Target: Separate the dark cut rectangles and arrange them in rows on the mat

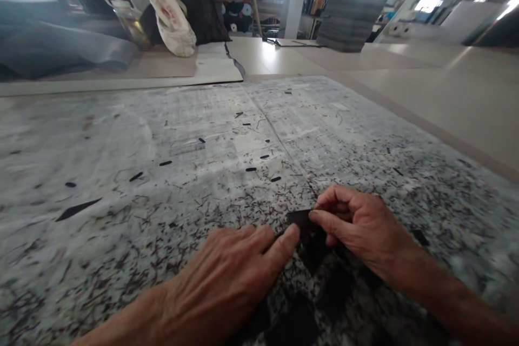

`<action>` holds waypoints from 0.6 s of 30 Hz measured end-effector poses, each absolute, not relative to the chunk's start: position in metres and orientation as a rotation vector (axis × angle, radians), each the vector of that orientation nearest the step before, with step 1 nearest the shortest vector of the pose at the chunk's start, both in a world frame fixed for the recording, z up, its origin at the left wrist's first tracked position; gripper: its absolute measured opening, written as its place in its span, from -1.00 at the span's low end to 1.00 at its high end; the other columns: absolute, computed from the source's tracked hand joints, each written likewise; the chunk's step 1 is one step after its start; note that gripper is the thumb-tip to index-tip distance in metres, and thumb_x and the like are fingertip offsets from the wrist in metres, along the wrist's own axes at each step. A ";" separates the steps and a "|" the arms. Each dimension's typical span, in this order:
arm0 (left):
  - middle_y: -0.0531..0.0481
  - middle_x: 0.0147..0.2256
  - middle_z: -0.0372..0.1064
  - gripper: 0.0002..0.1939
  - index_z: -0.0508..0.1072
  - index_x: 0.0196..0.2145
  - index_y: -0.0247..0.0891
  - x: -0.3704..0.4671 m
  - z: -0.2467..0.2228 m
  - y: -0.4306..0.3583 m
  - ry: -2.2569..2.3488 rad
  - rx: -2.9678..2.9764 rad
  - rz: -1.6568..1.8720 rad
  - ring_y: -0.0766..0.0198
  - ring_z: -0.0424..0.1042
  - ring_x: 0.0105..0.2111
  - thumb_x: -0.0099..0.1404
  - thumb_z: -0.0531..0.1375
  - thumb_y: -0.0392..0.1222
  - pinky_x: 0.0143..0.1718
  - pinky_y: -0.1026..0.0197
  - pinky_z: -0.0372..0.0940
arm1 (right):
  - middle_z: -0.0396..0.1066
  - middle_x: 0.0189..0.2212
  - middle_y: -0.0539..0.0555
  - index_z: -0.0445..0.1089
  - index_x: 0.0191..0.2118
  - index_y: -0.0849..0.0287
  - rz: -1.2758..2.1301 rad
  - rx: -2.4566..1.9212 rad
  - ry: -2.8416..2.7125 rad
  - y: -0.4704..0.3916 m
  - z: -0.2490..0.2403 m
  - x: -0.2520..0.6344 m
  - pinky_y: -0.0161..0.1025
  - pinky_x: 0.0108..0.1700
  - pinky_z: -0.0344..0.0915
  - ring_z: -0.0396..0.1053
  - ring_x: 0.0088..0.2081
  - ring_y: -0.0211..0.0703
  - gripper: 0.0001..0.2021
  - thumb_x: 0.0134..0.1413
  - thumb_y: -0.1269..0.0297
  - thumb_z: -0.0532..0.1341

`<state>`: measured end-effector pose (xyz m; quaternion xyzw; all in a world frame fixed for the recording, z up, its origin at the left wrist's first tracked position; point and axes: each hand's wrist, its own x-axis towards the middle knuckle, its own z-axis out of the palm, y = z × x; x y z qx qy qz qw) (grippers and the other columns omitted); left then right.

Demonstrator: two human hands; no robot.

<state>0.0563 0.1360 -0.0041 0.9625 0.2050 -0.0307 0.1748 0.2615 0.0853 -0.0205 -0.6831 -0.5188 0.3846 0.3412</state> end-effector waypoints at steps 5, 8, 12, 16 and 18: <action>0.04 -0.24 0.39 -0.34 -0.07 0.21 -0.14 0.055 -0.013 0.131 0.549 2.820 -0.139 0.23 0.37 -0.37 0.20 -0.04 -0.51 -0.37 0.20 0.23 | 0.33 -0.62 -0.13 0.32 -0.41 0.14 0.941 -1.825 -1.402 0.085 -0.023 0.262 -0.45 -0.54 0.25 0.32 -0.60 -0.36 -0.92 0.05 0.28 0.18; 0.00 -0.24 0.39 -0.38 -0.03 0.20 -0.21 0.055 -0.013 0.131 0.548 2.837 -0.167 0.23 0.36 -0.38 0.21 -0.05 -0.51 -0.39 0.19 0.21 | 0.33 -0.62 -0.13 0.31 -0.42 0.13 0.943 -1.840 -1.385 0.085 -0.023 0.262 -0.44 -0.53 0.26 0.33 -0.59 -0.34 -0.92 0.04 0.27 0.19; -0.01 -0.26 0.39 -0.38 -0.08 0.22 -0.26 0.054 -0.017 0.131 0.528 2.854 -0.107 0.22 0.35 -0.40 0.22 -0.08 -0.50 -0.40 0.18 0.20 | 0.32 -0.63 -0.12 0.30 -0.44 0.12 0.906 -1.867 -1.408 0.085 -0.025 0.262 -0.41 -0.55 0.25 0.32 -0.60 -0.31 -0.91 0.02 0.25 0.18; -0.01 -0.19 0.37 -0.41 -0.05 0.21 -0.21 0.054 -0.025 0.132 0.551 2.814 -0.130 0.21 0.35 -0.35 0.24 -0.08 -0.48 -0.37 0.16 0.21 | 0.35 -0.60 -0.11 0.30 -0.44 0.11 0.871 -1.886 -1.445 0.086 -0.027 0.261 -0.39 -0.54 0.24 0.33 -0.59 -0.29 -0.91 0.03 0.24 0.17; 0.01 -0.19 0.37 -0.43 -0.01 0.19 -0.18 0.055 -0.027 0.133 0.573 2.777 -0.134 0.21 0.35 -0.34 0.25 -0.09 -0.47 -0.37 0.16 0.20 | 0.35 -0.60 -0.10 0.31 -0.44 0.11 0.849 -1.895 -1.467 0.086 -0.027 0.261 -0.38 -0.54 0.24 0.33 -0.58 -0.29 -0.91 0.03 0.25 0.17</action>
